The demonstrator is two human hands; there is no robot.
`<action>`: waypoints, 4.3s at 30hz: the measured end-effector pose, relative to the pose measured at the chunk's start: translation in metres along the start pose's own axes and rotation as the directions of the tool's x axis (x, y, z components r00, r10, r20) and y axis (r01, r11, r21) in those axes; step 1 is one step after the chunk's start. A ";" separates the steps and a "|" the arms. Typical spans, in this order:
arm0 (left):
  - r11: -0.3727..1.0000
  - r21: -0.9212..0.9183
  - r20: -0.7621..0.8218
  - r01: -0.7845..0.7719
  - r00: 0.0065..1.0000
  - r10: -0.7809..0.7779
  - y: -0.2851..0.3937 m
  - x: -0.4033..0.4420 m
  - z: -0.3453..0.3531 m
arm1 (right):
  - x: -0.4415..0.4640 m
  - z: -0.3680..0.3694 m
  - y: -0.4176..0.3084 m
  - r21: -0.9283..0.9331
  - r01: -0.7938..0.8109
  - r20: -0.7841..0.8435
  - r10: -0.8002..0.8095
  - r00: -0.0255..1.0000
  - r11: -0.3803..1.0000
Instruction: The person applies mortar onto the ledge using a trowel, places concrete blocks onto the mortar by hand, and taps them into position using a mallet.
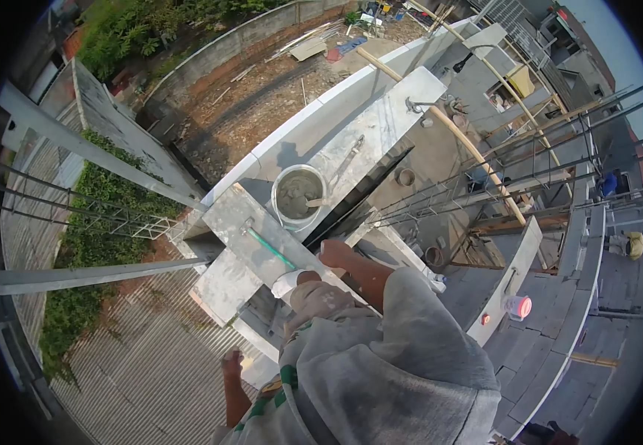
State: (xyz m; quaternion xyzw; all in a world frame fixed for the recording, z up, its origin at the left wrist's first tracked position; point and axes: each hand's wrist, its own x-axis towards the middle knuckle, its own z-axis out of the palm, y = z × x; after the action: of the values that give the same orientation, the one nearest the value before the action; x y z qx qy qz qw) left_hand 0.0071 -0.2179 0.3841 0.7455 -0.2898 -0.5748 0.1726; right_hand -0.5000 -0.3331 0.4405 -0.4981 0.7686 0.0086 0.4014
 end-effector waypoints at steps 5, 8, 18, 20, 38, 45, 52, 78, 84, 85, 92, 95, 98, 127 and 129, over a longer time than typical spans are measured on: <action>0.994 -0.039 0.029 -0.106 0.994 0.107 -0.001 0.007 -0.009 | -0.054 -0.038 0.109 0.000 -0.268 -0.188 0.263 0.946 0.964; 0.981 0.193 0.007 0.033 0.999 -0.035 -0.004 0.023 -0.021 | -0.084 -0.061 0.137 0.145 -0.331 -0.291 0.360 0.886 0.932; 0.985 0.119 0.120 -0.126 0.987 0.111 0.033 0.074 0.007 | -0.137 -0.123 0.193 0.400 -0.163 -0.665 0.407 0.626 0.902; 0.982 0.081 0.189 -0.169 0.970 0.151 0.047 0.079 0.022 | -0.170 -0.169 0.181 0.395 -0.073 -0.807 0.383 0.450 0.916; 0.921 0.268 0.284 -0.282 0.937 0.204 0.157 0.015 0.139 | -0.231 -0.342 0.224 0.226 -0.327 -0.974 0.205 -0.099 0.918; 0.883 0.375 0.345 -0.282 0.927 0.149 0.142 0.008 0.158 | -0.222 -0.340 0.237 0.237 -0.379 -0.971 0.204 -0.126 0.895; 0.828 0.528 0.331 -0.188 0.944 0.004 0.186 0.040 0.179 | -0.219 -0.339 0.255 0.303 -0.365 -0.951 0.255 -0.173 0.880; 0.855 0.396 0.481 -0.334 0.869 0.117 0.376 0.173 0.266 | -0.178 -0.332 0.251 0.490 -0.402 -0.802 0.219 -0.556 0.773; 0.700 0.473 0.591 -0.535 0.782 0.198 0.531 0.169 0.409 | -0.173 -0.326 0.242 0.425 -0.356 -0.793 0.152 -0.590 0.832; 0.609 0.530 0.628 -0.590 0.756 0.185 0.552 0.186 0.434 | -0.169 -0.333 0.229 0.478 -0.270 -0.757 0.235 -0.610 0.836; 0.435 0.442 0.803 -0.784 0.562 0.197 0.706 0.195 0.646 | -0.161 -0.332 0.202 0.732 -0.049 -0.552 0.550 -0.627 0.679; 0.447 0.362 0.837 -0.818 0.496 0.230 0.736 0.154 0.716 | -0.154 -0.338 0.200 0.764 -0.080 -0.525 0.543 -0.656 0.641; 0.334 0.269 0.891 -0.903 0.365 0.270 0.733 0.155 0.752 | -0.152 -0.337 0.200 0.741 -0.100 -0.556 0.524 -0.645 0.664; -0.592 0.341 0.900 -0.730 0.435 -0.018 0.598 0.234 1.354 | -0.060 -0.413 0.252 0.956 0.188 0.215 0.103 -0.971 -0.225; -0.681 0.315 0.899 -0.661 0.438 -0.009 0.575 0.270 1.403 | -0.055 -0.408 0.262 0.954 0.156 0.179 0.069 -0.981 -0.257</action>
State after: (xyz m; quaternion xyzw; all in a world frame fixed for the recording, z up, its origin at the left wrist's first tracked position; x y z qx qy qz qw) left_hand -1.4237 -0.7264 0.1269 0.1211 -0.9432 -0.0448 -0.3062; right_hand -0.9408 -0.3276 0.6501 -0.6507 -0.6161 0.0585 0.4399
